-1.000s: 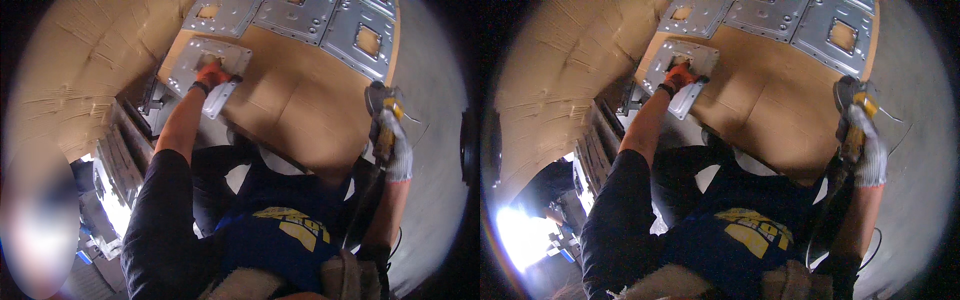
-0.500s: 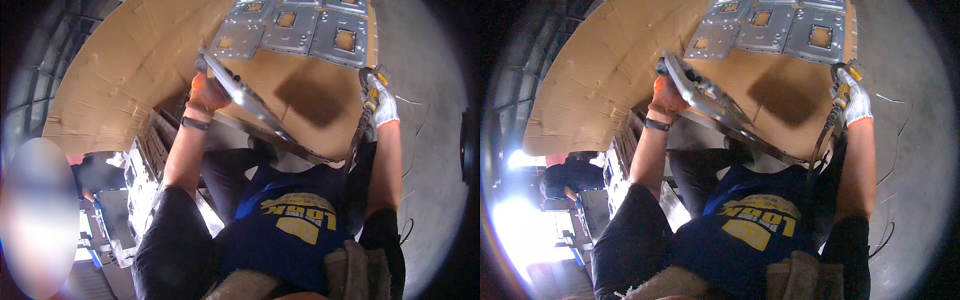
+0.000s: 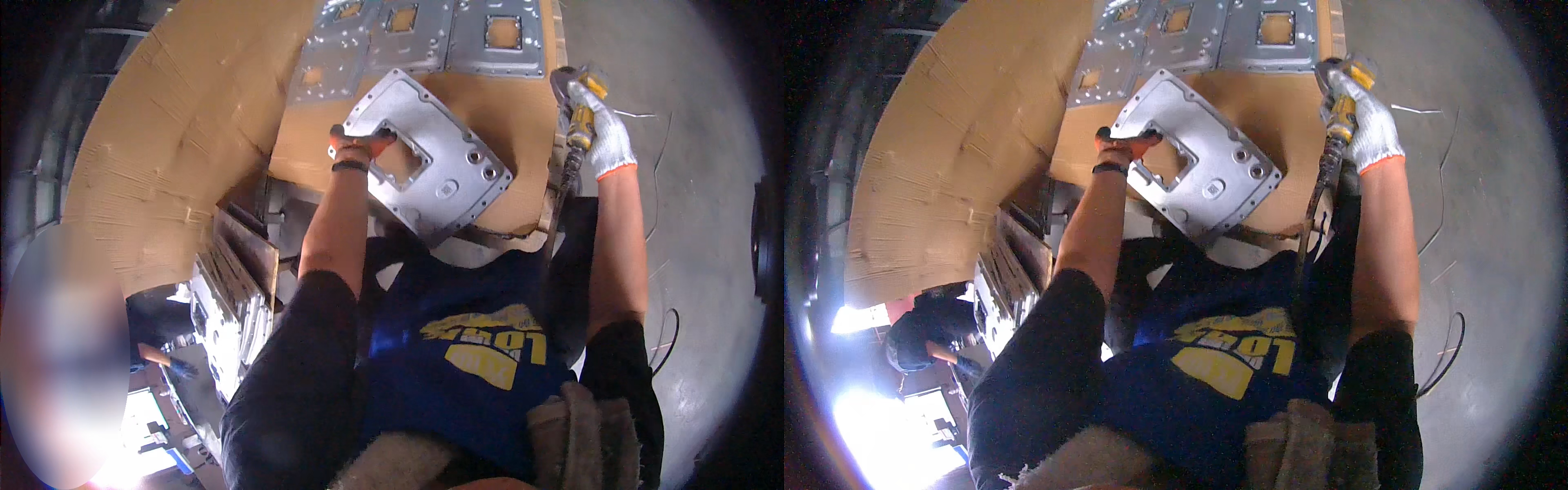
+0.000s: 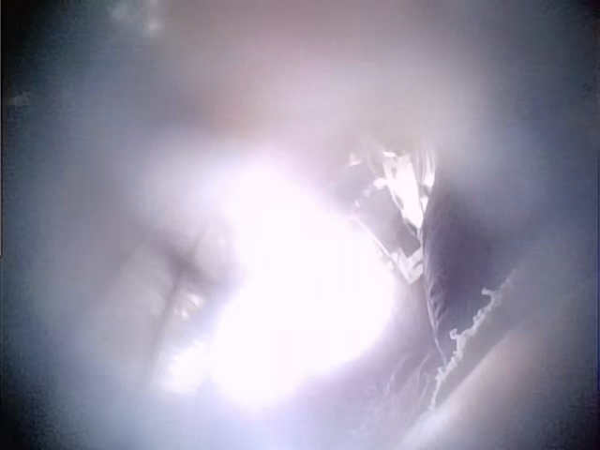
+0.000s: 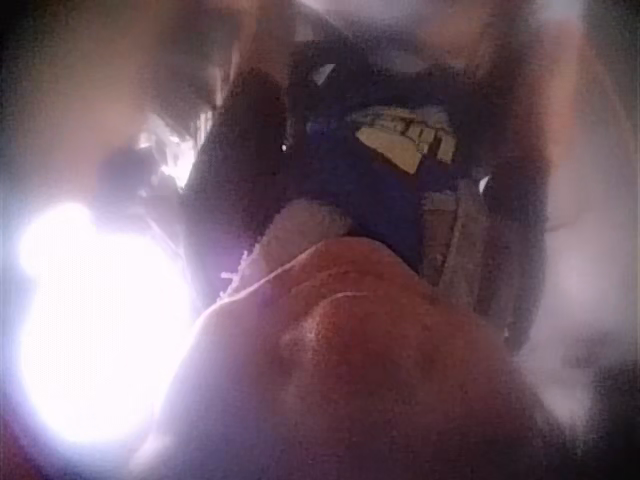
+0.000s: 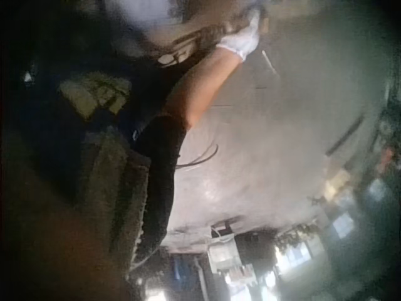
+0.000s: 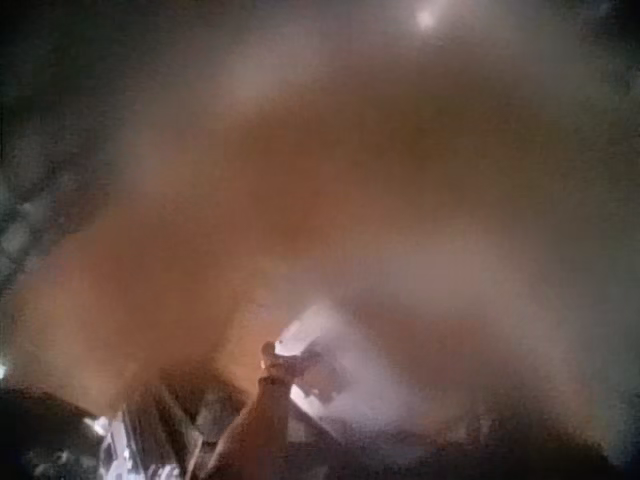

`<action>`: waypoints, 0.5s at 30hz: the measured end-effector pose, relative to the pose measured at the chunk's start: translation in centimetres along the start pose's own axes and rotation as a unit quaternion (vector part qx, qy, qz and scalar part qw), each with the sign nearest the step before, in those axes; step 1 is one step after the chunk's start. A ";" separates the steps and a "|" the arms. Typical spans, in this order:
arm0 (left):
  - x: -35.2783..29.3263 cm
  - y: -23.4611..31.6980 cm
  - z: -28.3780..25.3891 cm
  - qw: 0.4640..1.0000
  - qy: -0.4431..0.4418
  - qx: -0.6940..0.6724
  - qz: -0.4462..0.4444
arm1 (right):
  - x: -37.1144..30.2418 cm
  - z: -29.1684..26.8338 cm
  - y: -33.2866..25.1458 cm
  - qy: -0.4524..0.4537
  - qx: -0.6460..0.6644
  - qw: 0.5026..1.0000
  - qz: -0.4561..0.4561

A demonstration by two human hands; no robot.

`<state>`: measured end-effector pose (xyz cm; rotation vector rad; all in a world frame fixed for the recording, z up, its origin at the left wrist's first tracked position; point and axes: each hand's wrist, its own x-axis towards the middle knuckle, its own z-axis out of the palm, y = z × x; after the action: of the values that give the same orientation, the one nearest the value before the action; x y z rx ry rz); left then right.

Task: The person sits on the floor and uses a handheld angle grinder to smooth the edges of several metal parts. They handle the parts one by one, grinding specific areas before setting them aside.

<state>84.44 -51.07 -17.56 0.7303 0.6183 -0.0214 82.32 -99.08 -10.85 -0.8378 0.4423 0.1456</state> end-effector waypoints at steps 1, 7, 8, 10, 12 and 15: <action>0.9 -0.3 0.4 1.000 -0.001 0.006 0.011 | -0.4 0.6 -0.7 -0.002 -0.003 1.000 0.002; -1.5 -6.4 -1.7 0.998 -0.039 0.047 0.027 | -2.5 2.1 -1.9 -0.084 -0.112 0.990 0.028; -3.2 -8.6 -2.1 0.991 -0.070 0.098 0.053 | -3.3 2.5 -2.1 -0.080 -0.139 0.986 0.044; -9.9 -11.7 -0.7 0.964 0.099 0.242 0.045 | -4.2 2.8 -1.7 -0.070 -0.192 0.977 0.056; -14.5 -15.4 -2.4 0.974 0.201 0.103 0.017 | -5.0 3.5 -1.0 -0.097 -0.201 0.972 0.074; -17.3 -19.3 -6.0 0.998 -0.020 0.000 -0.063 | -4.4 3.4 0.7 -0.100 -0.252 0.958 0.090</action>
<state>62.73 -65.09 -23.65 0.6890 0.6260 -0.1521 79.24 -95.88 -7.37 -1.2688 0.2904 0.5245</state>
